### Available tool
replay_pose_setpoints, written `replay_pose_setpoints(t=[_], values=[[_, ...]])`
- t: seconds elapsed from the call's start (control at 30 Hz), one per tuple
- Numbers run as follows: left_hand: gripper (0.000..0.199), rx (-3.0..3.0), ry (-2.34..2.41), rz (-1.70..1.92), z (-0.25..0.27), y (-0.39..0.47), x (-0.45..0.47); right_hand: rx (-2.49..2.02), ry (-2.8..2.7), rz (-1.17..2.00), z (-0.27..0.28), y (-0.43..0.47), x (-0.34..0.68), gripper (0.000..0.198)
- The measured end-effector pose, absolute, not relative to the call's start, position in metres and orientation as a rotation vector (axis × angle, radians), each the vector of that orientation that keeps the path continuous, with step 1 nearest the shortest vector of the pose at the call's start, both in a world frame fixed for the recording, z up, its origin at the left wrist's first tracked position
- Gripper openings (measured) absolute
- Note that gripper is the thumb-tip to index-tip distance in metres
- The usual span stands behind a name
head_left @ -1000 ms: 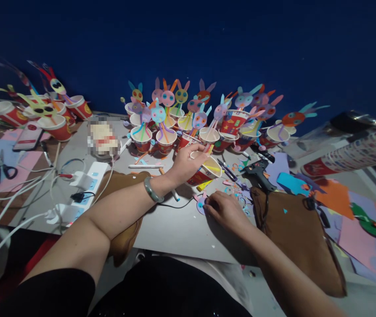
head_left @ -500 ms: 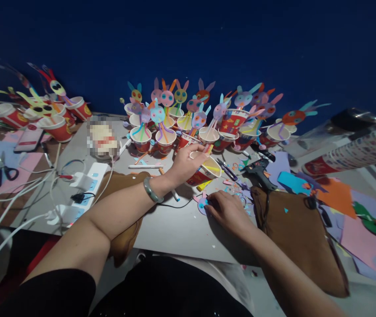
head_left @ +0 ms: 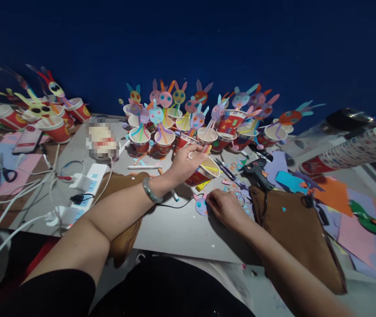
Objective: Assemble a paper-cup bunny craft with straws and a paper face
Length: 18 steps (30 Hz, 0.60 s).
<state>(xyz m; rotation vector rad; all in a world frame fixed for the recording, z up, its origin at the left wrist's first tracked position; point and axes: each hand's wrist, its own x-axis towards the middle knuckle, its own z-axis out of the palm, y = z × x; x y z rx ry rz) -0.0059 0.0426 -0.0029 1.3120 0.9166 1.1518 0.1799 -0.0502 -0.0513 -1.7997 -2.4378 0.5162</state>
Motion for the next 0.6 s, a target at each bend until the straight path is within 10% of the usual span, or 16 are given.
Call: replay_pose_setpoints(t=[0.33, 0.6], values=[[0.018, 1.338, 0.88, 1.04, 0.004, 0.04, -0.006, -1.503, -1.984, -0.142, 0.011, -0.019, 0.212, 0.015], [0.016, 1.62, 0.702, 1.103, 0.003, 0.034, -0.006, -1.31, -1.912, -0.017, 0.043, 0.006, 0.193, 0.014]])
